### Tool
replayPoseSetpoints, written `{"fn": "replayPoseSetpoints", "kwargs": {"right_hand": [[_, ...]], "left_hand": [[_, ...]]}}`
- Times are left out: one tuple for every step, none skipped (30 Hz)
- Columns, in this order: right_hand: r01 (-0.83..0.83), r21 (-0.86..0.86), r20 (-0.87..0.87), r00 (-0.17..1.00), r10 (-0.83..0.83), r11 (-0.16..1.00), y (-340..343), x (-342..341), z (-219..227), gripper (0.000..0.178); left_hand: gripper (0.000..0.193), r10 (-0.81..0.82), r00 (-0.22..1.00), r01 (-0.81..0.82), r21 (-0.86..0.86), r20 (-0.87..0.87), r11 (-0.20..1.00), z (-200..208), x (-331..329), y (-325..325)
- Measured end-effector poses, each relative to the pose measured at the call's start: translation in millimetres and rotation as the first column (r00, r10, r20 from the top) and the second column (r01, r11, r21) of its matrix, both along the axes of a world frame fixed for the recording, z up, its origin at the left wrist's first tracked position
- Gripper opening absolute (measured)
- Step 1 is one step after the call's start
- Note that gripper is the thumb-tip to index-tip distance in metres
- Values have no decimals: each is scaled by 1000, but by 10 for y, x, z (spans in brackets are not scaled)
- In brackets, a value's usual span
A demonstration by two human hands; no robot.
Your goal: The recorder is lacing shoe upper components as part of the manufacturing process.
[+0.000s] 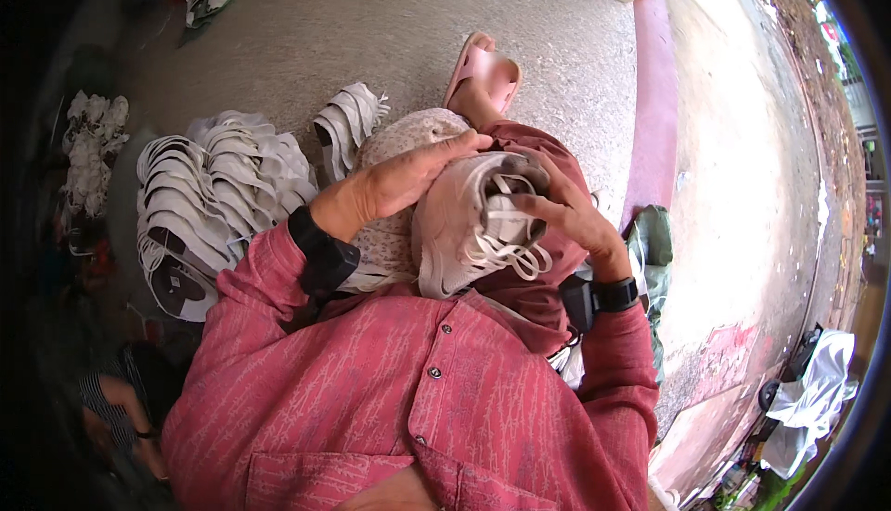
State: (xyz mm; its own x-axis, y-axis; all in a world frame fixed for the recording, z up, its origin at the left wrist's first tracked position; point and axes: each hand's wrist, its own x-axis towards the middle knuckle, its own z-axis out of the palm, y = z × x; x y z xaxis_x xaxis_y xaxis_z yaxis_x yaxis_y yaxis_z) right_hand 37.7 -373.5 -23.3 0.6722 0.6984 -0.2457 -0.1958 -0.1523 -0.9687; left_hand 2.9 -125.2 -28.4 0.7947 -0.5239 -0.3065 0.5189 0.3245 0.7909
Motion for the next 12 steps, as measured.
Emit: {"fn": "replayPoseSetpoints", "kwargs": {"right_hand": [[-9,2,-1,1000,9,1000,-57,20,11,60],[-60,18,-65,996,61,998,-132,23,46,65],[-110,32,-126,986,114,993,-196,3,110,71],[-147,39,-100,984,150,988,-244,-31,176,77],[-169,28,-37,985,170,985,-335,-83,129,77],[-185,14,28,982,184,983,-430,-168,80,77],[-173,15,22,985,173,985,-475,-263,47,78],[-160,17,17,987,160,987,-525,-356,13,79],[-127,68,-51,990,131,990,-577,-433,-21,80],[-114,147,-27,993,119,983,-616,-503,-66,79],[-97,163,-8,995,100,982,-673,-539,-143,77],[-75,179,9,997,75,981,-729,-556,-230,75]], "left_hand": [[74,-71,997,70,17,41,997,128,-48,-6],[79,-142,987,140,35,81,990,195,-91,-19],[86,-140,982,133,63,124,989,202,-136,-42],[86,-128,984,121,60,122,991,196,-112,-4],[87,-221,961,207,95,168,974,188,-42,62],[87,-318,924,295,131,214,946,177,51,114],[90,-302,909,261,173,285,950,138,175,181],[90,-294,912,254,170,285,952,24,227,208],[93,-256,933,163,334,255,928,-152,259,221],[96,-211,950,74,488,231,870,-338,290,229],[100,-344,920,186,565,186,804,-489,322,228],[104,-473,872,296,632,127,716,-576,343,199]]}}
